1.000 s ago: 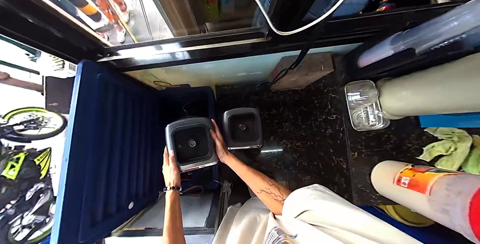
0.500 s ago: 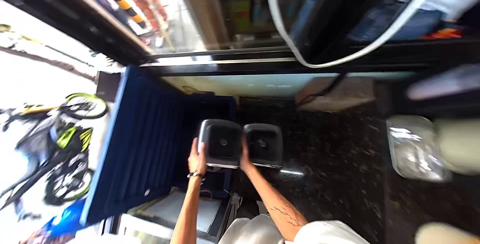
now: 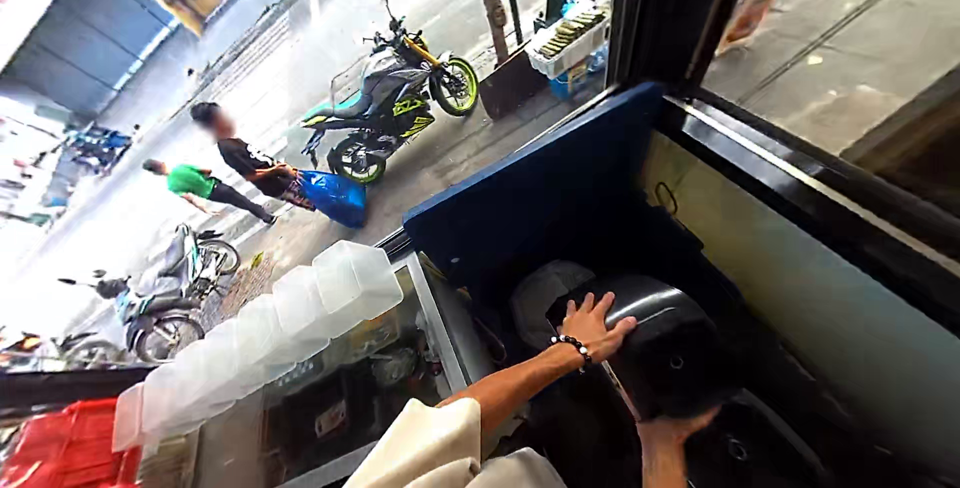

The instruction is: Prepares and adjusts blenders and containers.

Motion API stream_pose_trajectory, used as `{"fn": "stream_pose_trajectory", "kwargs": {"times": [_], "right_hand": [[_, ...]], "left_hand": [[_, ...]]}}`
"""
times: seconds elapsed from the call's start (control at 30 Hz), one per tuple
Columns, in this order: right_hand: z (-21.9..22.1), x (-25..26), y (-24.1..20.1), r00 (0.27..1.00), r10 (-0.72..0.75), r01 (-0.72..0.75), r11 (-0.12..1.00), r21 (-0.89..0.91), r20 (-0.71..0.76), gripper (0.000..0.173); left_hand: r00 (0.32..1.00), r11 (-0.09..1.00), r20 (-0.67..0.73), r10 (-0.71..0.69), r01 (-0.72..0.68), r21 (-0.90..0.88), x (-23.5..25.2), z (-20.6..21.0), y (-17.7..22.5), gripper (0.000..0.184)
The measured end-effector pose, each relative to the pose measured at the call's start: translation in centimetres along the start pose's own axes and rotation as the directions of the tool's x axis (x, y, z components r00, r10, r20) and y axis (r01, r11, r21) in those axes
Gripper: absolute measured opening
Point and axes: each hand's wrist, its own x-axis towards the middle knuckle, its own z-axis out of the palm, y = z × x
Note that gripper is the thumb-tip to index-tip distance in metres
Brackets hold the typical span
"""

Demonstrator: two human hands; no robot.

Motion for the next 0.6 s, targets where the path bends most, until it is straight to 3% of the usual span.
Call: {"fn": "stream_pose_trajectory", "kwargs": {"times": [0.13, 0.27, 0.4, 0.6], "right_hand": [[-1.7, -0.8, -0.4, 0.998, 0.005, -0.005, 1.0, -0.003, 0.068, 0.074], [-2.6, -0.9, -0.5, 0.979, 0.075, -0.062, 0.995, -0.074, 0.189, 0.075], [-3.3, -1.8, -1.4, 0.951, 0.136, -0.085, 0.979, -0.186, 0.277, 0.071], [-4.5, -0.1, -1.0, 0.843, 0.069, 0.155, 0.919, -0.363, 0.533, 0.074]], "left_hand": [[0.997, 0.997, -0.019, -0.076, 0.076, -0.023, -2.4, 1.5, 0.2, 0.071], [0.976, 0.986, -0.153, -0.158, 0.147, -0.079, -6.5, 2.2, -0.9, 0.071], [0.949, 0.982, -0.272, -0.161, 0.126, -0.144, -10.1, 4.1, -3.6, 0.069], [0.912, 0.925, -0.321, -0.255, 0.134, -0.356, -12.7, 8.2, -8.2, 0.068]]}}
